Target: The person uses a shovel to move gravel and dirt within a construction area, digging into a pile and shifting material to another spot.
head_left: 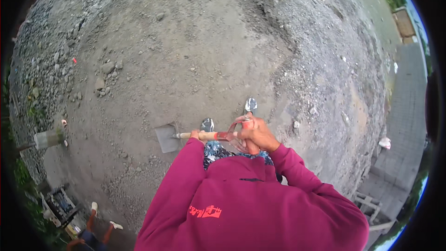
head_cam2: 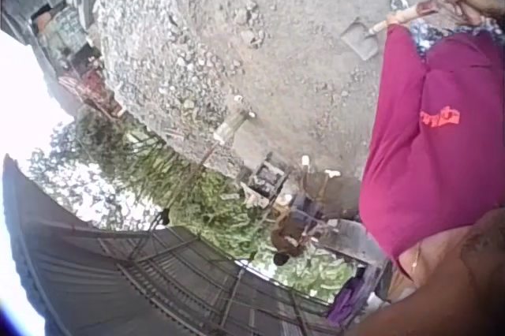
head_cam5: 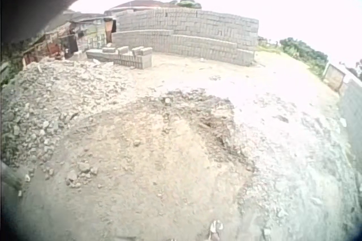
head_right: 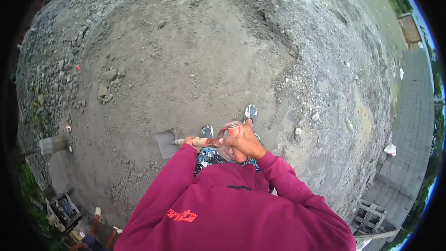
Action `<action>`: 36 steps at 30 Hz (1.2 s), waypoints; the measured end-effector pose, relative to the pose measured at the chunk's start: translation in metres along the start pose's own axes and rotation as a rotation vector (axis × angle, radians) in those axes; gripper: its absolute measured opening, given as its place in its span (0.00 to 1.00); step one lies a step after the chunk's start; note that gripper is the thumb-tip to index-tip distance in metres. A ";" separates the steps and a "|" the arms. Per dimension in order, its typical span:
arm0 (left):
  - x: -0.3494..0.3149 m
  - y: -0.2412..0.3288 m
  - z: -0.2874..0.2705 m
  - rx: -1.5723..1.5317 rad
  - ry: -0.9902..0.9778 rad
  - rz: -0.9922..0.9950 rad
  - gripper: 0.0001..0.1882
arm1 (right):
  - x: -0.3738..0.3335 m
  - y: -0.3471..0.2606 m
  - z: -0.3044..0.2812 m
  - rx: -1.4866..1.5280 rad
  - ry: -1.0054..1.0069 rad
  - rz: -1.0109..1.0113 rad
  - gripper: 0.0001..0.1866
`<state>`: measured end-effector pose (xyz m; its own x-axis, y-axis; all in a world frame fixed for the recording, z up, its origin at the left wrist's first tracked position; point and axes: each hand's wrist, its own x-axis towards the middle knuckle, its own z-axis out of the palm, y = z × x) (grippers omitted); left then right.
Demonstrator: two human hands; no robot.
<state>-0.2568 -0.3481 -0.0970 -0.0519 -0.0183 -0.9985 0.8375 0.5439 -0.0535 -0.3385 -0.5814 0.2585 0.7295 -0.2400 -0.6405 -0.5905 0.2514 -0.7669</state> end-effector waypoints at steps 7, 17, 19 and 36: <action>-0.054 -0.181 0.155 0.906 -0.387 0.071 0.09 | -0.157 0.108 -0.019 0.803 0.808 -0.065 0.17; -0.029 -0.370 0.293 1.440 -0.334 0.175 0.07 | -0.069 0.183 -0.137 1.692 1.167 -0.142 0.06; -0.004 -0.397 0.325 1.530 -0.285 0.265 0.07 | -0.029 0.214 -0.174 1.777 1.148 -0.161 0.07; -0.014 -0.484 0.405 1.441 -0.129 0.192 0.09 | 0.010 0.164 -0.346 1.926 1.206 -0.091 0.15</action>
<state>-0.4414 -0.9511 -0.0626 0.1049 -0.1594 -0.9816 0.6378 -0.7466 0.1894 -0.5477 -0.8675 0.1125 -0.1879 -0.3813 -0.9052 0.8813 0.3415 -0.3267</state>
